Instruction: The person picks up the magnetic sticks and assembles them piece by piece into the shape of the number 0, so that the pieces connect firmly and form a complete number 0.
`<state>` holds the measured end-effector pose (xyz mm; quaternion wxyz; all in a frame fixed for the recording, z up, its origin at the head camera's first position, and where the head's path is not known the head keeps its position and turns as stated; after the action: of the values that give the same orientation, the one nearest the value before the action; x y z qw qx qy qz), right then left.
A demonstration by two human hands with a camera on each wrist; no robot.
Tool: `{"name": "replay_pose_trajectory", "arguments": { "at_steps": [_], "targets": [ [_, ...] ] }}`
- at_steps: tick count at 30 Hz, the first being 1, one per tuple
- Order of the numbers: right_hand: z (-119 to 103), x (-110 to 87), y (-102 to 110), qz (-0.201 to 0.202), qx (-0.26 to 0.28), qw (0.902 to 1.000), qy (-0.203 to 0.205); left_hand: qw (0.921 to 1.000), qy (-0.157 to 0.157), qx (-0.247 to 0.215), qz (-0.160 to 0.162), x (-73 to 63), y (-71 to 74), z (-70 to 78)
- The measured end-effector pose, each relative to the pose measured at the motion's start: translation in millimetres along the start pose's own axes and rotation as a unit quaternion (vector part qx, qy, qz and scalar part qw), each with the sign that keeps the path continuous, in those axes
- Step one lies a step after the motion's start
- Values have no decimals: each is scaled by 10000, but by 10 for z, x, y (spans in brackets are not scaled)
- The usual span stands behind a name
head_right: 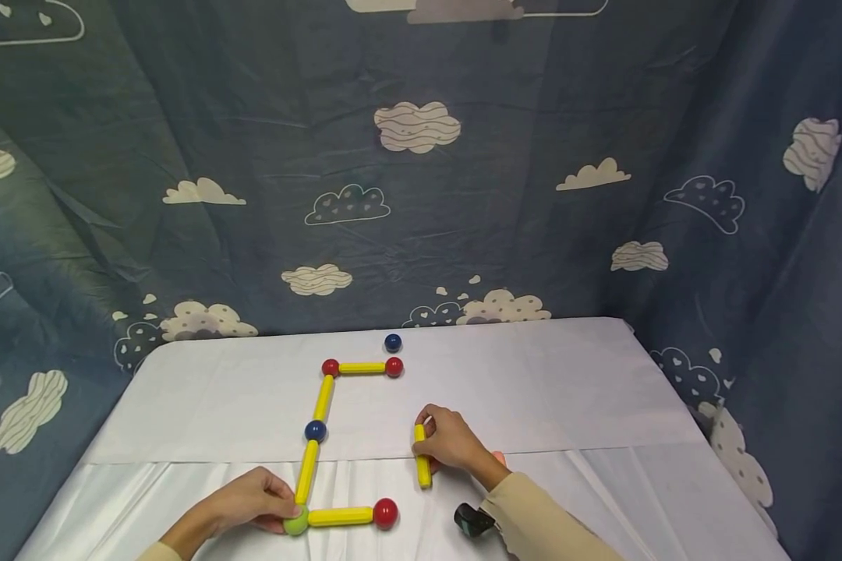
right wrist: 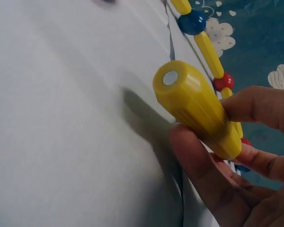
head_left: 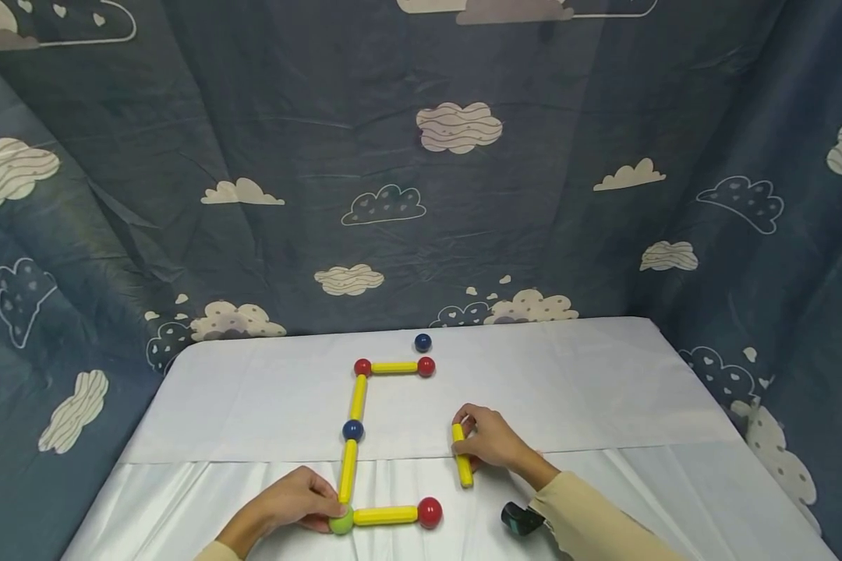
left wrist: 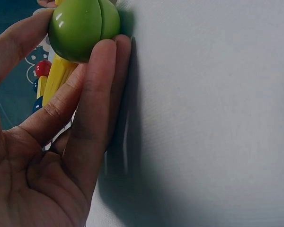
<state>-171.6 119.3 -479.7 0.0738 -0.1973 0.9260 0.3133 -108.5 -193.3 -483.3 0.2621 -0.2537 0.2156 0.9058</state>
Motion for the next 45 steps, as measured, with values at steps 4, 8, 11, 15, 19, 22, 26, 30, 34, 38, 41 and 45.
{"name": "replay_pose_trajectory", "arguments": {
  "at_steps": [4, 8, 11, 15, 19, 22, 26, 30, 34, 38, 41, 45],
  "targets": [
    [-31, 70, -34, -30, 130, 9999, -31, 10000, 10, -6, -20, -3, -5, 5],
    [-73, 135, -79, -87, 313, 9995, -30, 10000, 19, -1, -25, -6, -9, 10],
    [-107, 175, -119, -123, 408, 9991, -25, 10000, 15, -10, -28, -4, -9, 9],
    [-153, 199, -158, -134, 465, 9988, -1, 10000, -26, -30, -48, -2, -9, 11],
    [-186, 210, -212, -178, 539, 9984, 36, 9999, -64, -56, -74, -4, -9, 13],
    [-198, 213, -256, -213, 594, 9980, 103, 9999, -68, -78, -84, -5, -10, 10],
    [-204, 195, -307, -256, 635, 9974, 218, 9999, -52, -77, -74, -4, -13, 5],
    [-200, 179, -347, -322, 710, 9965, 296, 10000, -34, -59, -57, 6, -13, 1],
    [-196, 175, -388, -373, 827, 9953, 340, 9999, -81, -57, -49, 10, 0, 4],
    [-201, 157, -430, -405, 872, 9948, 340, 9999, -111, -87, -69, 8, 7, 7],
    [-208, 137, -444, -418, 877, 9947, 331, 9999, -96, -85, -78, 5, 3, 4],
    [-212, 113, -448, -438, 871, 9948, 301, 10000, -59, -31, -38, 3, -1, 1]
  ]
}}
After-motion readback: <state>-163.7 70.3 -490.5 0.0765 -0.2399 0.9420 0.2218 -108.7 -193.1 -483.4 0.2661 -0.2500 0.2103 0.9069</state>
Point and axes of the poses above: each hand's wrist, its own x-axis towards the middle knuckle, its own y-axis out of the back of the hand, z = x × y, the point moved 2 cm from there along x, towards the middle knuckle, and after that the axes turned 5 degrees about -z, right-handed, at the moved point
